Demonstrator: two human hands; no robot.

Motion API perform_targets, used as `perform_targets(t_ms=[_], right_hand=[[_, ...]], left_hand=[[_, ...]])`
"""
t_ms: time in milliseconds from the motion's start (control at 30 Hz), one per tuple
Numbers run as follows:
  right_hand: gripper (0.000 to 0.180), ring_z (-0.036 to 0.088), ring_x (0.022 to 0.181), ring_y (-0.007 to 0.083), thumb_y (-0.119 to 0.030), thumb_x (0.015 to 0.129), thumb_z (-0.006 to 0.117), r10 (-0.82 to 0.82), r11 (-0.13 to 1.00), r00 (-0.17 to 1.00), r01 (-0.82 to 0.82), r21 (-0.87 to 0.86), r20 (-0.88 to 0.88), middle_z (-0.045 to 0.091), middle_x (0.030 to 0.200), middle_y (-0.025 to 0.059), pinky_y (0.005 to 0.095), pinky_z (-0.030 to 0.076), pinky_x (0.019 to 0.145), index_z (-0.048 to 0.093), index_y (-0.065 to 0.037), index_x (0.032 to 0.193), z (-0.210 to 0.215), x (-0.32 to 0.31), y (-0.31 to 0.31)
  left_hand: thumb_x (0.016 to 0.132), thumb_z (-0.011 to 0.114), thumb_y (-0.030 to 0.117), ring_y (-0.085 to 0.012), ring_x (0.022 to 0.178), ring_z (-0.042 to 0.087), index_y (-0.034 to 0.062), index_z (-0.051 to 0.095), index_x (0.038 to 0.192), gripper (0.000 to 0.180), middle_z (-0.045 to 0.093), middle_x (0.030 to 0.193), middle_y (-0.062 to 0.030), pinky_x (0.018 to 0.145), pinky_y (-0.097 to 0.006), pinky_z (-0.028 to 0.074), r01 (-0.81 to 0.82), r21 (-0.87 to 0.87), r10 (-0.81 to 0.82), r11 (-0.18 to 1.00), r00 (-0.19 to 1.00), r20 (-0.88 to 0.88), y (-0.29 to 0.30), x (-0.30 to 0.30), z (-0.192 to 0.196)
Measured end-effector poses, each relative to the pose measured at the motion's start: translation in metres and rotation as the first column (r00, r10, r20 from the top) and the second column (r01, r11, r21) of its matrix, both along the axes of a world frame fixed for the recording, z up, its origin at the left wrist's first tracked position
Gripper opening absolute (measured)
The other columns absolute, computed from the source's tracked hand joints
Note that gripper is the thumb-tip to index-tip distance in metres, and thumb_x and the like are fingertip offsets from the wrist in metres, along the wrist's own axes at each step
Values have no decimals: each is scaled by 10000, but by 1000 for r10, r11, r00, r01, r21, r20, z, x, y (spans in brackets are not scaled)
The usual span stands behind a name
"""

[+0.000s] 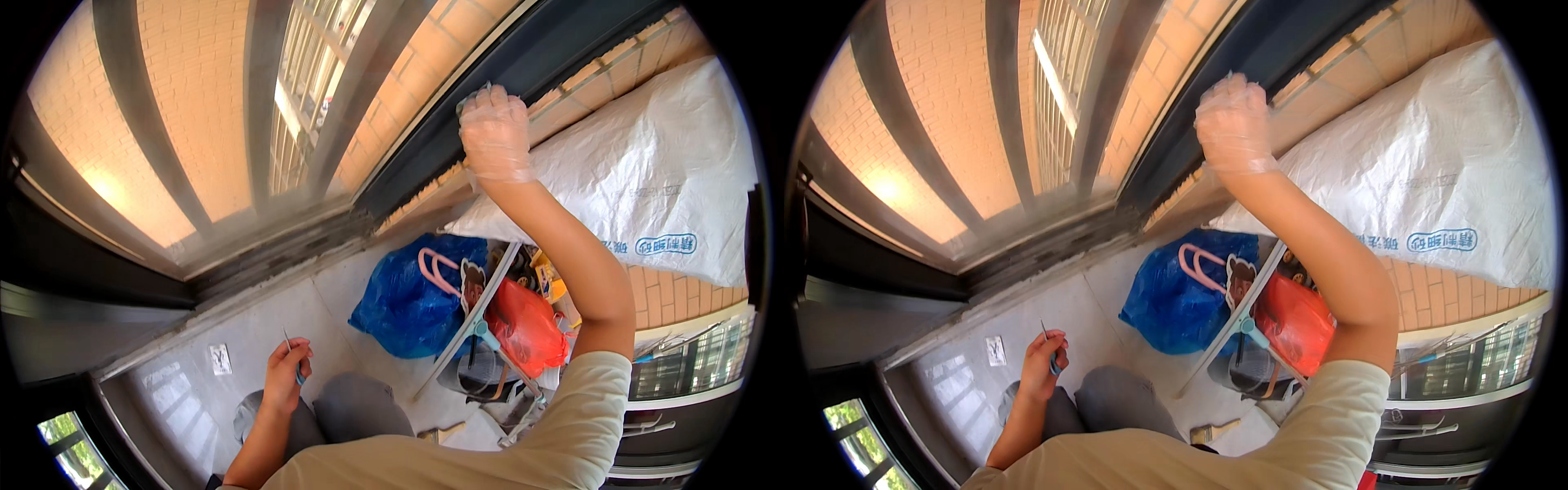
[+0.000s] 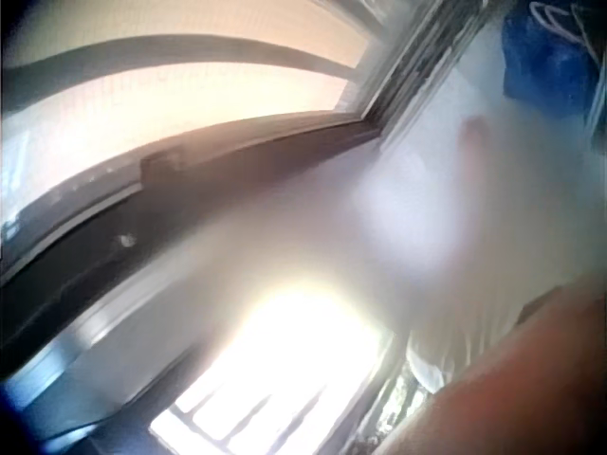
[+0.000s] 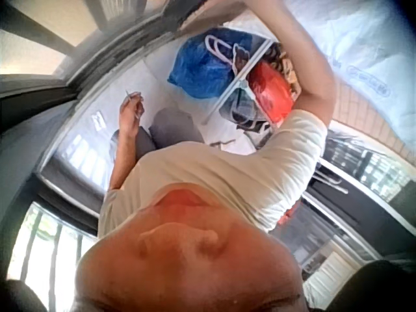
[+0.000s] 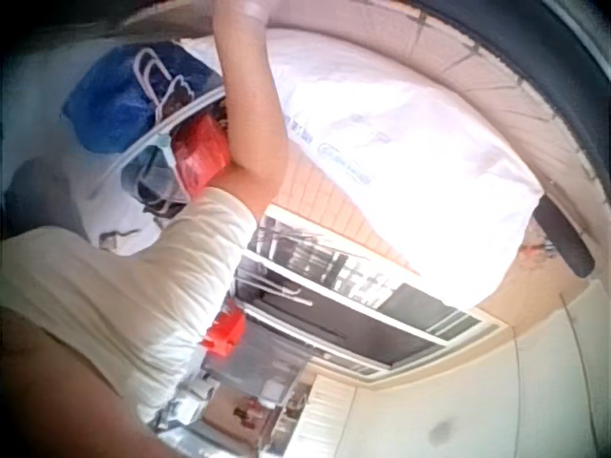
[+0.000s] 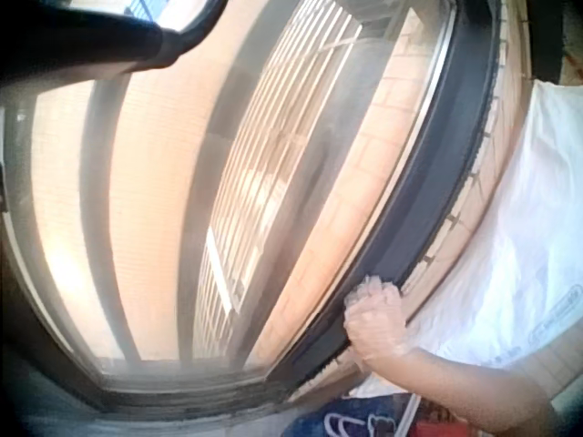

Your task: The person cleans the window frame and screen using a cloth and a small blue tool. They scrape debris from the frame grooves and wipe the surfaces, moving from the top horizontal section to the vertical sides and the screen mesh.

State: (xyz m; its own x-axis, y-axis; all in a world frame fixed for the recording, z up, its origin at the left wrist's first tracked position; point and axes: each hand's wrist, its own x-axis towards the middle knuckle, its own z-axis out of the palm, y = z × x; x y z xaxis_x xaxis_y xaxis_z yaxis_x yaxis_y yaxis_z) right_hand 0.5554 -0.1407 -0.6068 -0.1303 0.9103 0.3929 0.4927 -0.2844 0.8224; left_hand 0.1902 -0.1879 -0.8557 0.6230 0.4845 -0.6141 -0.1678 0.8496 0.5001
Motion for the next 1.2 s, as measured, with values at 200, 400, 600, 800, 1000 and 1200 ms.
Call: perform_targets(t_ms=[200, 400, 600, 800, 1000, 1200], right_hand=[[297, 525, 931, 257, -211, 778, 513, -1, 970, 999, 14, -241, 54, 636, 945, 124, 401, 362, 828, 688, -24, 930, -117, -1, -5], [354, 475, 1101, 298, -196, 822, 482, -209, 827, 977, 193, -528, 31, 606, 1125, 141, 423, 323, 959, 667, -2, 1053, -269, -5, -8], [269, 494, 1059, 276, -173, 779, 548, -420, 728, 866, 143, -671, -270, 639, 1013, 104, 441, 330, 932, 704, -36, 949, -325, -8, 11], [248, 518, 973, 258, -164, 770, 569, -225, 808, 930, 10, -589, -292, 654, 907, 85, 402, 364, 839, 688, -21, 934, -312, -5, -1], [198, 573, 855, 258, -62, 768, 524, -349, 923, 190, -97, -371, -918, 649, 945, 109, 373, 440, 711, 685, -86, 881, -287, -67, -44], [316, 560, 761, 174, -61, 741, 522, 37, 880, -879, 254, -402, -475, 623, 966, 117, 311, 435, 641, 622, -75, 1041, -322, -65, -64]], left_hand=[[877, 532, 81, -117, 520, 437, 26, 572, 964, 111, 562, 767, -52, 498, -261, 331, -120, -68, 119, 990, 993, -29, -6, -22, 20], [881, 538, 70, -108, 550, 440, 20, 579, 970, 110, 556, 769, -45, 524, -257, 332, -172, -91, 169, 981, 985, -36, -14, -41, 39], [881, 541, 74, -114, 551, 430, 26, 578, 967, 105, 557, 768, -45, 537, -264, 331, -235, -99, 232, 967, 972, -42, -20, -52, 48], [885, 506, 89, -107, 527, 401, 54, 535, 947, 78, 529, 741, -24, 515, -272, 315, -166, -124, 167, 978, 986, -3, -23, -43, 44], [878, 536, 93, -109, 549, 410, 51, 565, 955, 93, 551, 755, -29, 536, -264, 305, -193, -124, 197, 973, 980, 23, -20, -38, 41], [879, 532, 98, -106, 548, 407, 63, 553, 952, 84, 549, 757, -26, 533, -266, 301, -114, -170, 124, 979, 991, 51, -16, -27, 34]])
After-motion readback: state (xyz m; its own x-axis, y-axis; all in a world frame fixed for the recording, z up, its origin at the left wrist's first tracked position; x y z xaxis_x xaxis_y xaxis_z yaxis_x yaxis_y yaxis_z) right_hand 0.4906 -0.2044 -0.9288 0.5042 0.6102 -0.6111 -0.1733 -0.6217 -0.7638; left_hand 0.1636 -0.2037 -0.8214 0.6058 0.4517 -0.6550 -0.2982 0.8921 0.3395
